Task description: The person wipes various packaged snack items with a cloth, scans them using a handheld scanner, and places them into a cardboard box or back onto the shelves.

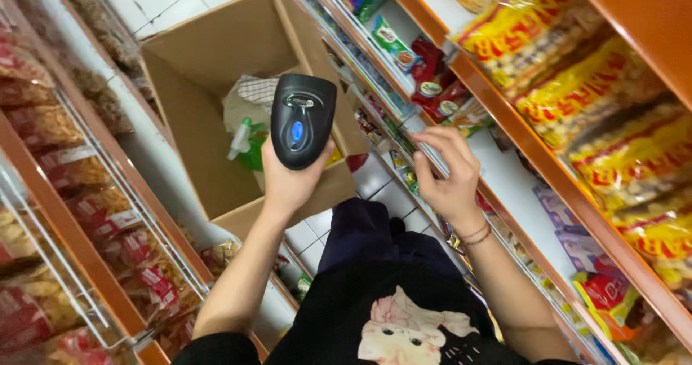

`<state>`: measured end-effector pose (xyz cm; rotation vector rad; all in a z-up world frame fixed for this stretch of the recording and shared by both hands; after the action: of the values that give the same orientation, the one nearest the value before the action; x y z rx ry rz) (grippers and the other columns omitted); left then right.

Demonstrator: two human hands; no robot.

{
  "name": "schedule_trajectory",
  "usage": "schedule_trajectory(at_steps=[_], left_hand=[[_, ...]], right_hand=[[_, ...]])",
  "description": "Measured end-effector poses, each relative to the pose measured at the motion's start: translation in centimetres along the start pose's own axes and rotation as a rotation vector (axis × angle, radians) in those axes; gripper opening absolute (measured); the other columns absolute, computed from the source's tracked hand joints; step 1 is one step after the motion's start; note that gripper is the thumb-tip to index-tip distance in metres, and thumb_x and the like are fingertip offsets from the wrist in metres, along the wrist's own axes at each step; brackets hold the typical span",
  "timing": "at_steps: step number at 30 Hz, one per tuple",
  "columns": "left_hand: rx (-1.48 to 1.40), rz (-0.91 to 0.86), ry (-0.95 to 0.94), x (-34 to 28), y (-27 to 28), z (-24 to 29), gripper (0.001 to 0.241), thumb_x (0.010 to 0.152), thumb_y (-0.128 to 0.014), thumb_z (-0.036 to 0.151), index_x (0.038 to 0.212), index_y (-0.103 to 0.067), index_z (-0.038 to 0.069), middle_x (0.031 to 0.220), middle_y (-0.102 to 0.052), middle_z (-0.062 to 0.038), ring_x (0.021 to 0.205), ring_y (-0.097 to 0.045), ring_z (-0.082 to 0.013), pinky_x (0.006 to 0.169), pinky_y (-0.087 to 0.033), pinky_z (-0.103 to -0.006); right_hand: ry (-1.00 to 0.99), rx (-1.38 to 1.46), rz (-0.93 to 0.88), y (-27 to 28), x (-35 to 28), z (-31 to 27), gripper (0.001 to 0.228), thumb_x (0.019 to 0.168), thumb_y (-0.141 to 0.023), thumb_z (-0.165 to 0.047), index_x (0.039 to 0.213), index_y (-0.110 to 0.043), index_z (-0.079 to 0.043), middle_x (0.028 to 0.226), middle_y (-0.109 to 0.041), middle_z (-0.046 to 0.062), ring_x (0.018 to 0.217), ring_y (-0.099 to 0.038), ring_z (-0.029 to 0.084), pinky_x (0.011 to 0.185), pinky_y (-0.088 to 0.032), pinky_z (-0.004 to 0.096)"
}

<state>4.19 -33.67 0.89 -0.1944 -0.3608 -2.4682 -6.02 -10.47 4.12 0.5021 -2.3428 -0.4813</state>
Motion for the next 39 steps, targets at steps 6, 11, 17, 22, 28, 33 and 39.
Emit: schedule_trajectory(at_steps=[6,11,17,22,28,33,39], left_hand=[[0.195,0.143,-0.005,2.2,8.4,-5.5,0.041,0.077,-0.085,0.010,0.112,-0.067,0.000,0.103,-0.073,-0.011,0.094,-0.072,-0.0169,0.086,-0.057,-0.0325],[0.077,0.186,0.211,1.1,11.0,-13.6,0.036,0.080,-0.085,0.015,0.110,-0.071,0.001,0.099,-0.079,-0.010,0.089,-0.072,-0.0159,0.085,-0.058,-0.0314],[0.039,0.246,0.312,0.9,12.2,-16.4,0.037,0.077,-0.085,0.015,0.108,-0.070,0.001,0.097,-0.078,-0.010,0.088,-0.072,-0.0151,0.083,-0.058,-0.0317],[-0.029,0.251,0.286,1.3,12.3,-16.3,0.038,0.077,-0.084,0.013,0.110,-0.070,0.001,0.101,-0.078,-0.010,0.092,-0.073,-0.0158,0.086,-0.057,-0.0317],[-0.058,0.222,0.348,0.8,12.2,-17.0,0.040,0.077,-0.084,0.012,0.112,-0.068,0.002,0.102,-0.078,-0.010,0.094,-0.073,-0.0167,0.088,-0.057,-0.0321],[-0.092,0.191,0.347,1.1,11.5,-16.8,0.042,0.078,-0.084,0.012,0.114,-0.067,0.001,0.104,-0.076,-0.010,0.096,-0.072,-0.0169,0.090,-0.056,-0.0321],[-0.197,0.233,0.346,1.0,11.2,-16.9,0.043,0.082,-0.085,0.014,0.117,-0.064,0.000,0.107,-0.074,-0.009,0.098,-0.070,-0.0152,0.091,-0.056,-0.0309]], right_hand=[[0.169,0.099,-0.523,-13.8,8.4,-3.3,0.025,0.093,-0.067,-0.006,0.118,-0.068,0.001,0.109,-0.068,0.017,0.101,-0.069,0.032,0.090,-0.056,0.039],[0.239,-0.231,-1.210,-32.2,6.2,3.1,0.029,0.091,-0.070,-0.023,0.111,-0.074,-0.004,0.106,-0.072,0.022,0.101,-0.070,0.038,0.090,-0.056,0.046],[0.310,-0.782,-1.654,-48.2,-3.6,18.0,0.032,0.082,-0.074,-0.017,0.112,-0.076,-0.006,0.115,-0.073,0.017,0.106,-0.073,0.034,0.086,-0.061,0.046],[0.065,-0.766,-1.425,-51.4,-3.7,24.9,0.025,0.088,-0.068,-0.016,0.109,-0.078,-0.005,0.114,-0.074,0.019,0.105,-0.073,0.035,0.084,-0.061,0.047],[-0.019,-0.662,-1.205,-50.4,-3.5,27.3,0.028,0.098,-0.054,-0.022,0.107,-0.078,-0.010,0.111,-0.074,0.021,0.103,-0.073,0.038,0.086,-0.060,0.050],[-0.214,-0.559,-1.206,-49.2,-4.0,28.3,0.032,0.094,-0.060,-0.033,0.108,-0.077,-0.011,0.112,-0.073,0.024,0.105,-0.070,0.041,0.088,-0.057,0.051],[-0.100,-0.428,-1.429,-50.8,-3.0,25.7,0.034,0.084,-0.069,-0.037,0.097,-0.080,-0.007,0.105,-0.076,0.023,0.102,-0.074,0.037,0.087,-0.058,0.047]])
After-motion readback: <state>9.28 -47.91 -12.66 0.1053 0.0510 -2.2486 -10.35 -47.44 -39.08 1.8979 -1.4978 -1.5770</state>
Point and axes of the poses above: each hand's wrist, its own x-axis towards the middle knuckle, its own y-axis out of the back of the hand, z = x × y, the point moved 9 cm from there along x, towards the middle knuckle
